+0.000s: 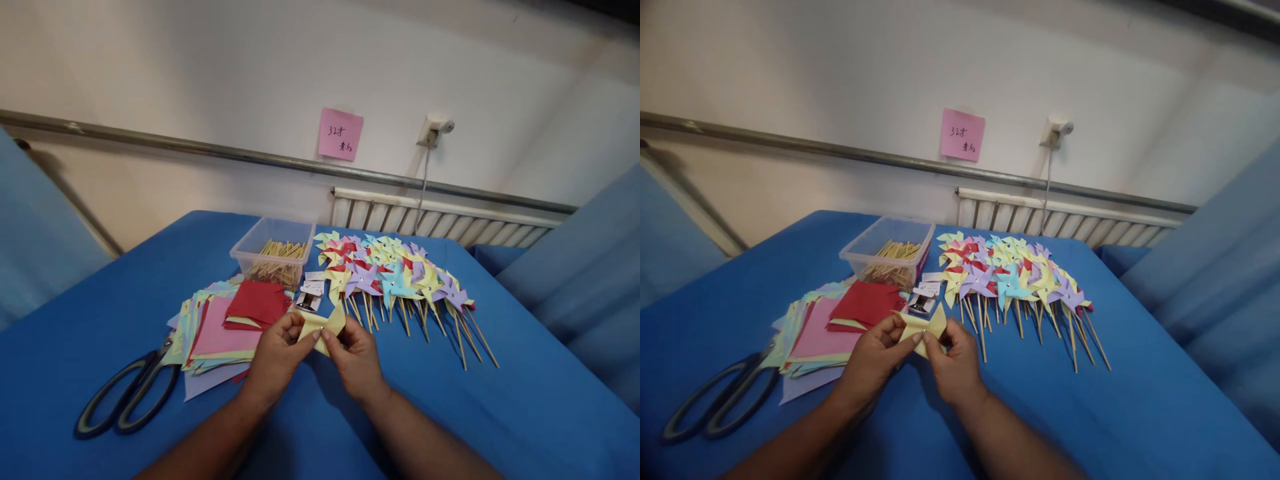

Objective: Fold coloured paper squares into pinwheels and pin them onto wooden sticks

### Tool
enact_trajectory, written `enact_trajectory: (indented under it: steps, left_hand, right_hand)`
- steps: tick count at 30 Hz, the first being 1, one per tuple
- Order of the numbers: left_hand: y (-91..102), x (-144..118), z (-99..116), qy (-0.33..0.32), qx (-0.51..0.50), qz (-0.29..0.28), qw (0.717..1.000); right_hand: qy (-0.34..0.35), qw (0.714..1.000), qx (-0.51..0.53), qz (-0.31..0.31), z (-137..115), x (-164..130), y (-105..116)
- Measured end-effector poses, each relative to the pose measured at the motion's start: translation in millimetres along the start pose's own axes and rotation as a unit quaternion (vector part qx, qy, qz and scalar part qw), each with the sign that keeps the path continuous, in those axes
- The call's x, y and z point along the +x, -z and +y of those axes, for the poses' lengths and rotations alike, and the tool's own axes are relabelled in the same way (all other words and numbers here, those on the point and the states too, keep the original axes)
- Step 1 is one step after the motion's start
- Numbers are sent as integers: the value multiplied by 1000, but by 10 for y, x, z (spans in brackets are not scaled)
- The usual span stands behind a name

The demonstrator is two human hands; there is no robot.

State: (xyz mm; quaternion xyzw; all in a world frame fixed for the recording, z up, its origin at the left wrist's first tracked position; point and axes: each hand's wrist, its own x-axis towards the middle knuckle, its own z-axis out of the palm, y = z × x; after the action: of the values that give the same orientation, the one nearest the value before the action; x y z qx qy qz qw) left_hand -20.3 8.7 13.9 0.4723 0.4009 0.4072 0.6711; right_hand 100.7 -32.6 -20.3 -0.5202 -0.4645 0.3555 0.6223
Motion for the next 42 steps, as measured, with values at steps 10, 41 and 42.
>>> enact_trajectory:
  steps: [10,41,42]
  left_hand:
    - [-7,-26,-24,-57,64,67,994]
    - [-17,-202,134,95,-135,-3,986]
    - [-9,-189,128,95,-132,4,987]
  right_hand:
    - [316,914,-255,-2,-138,56,198]
    - [472,767,-434,-2,-157,71,193]
    - [470,768,-435,-4,-156,69,185]
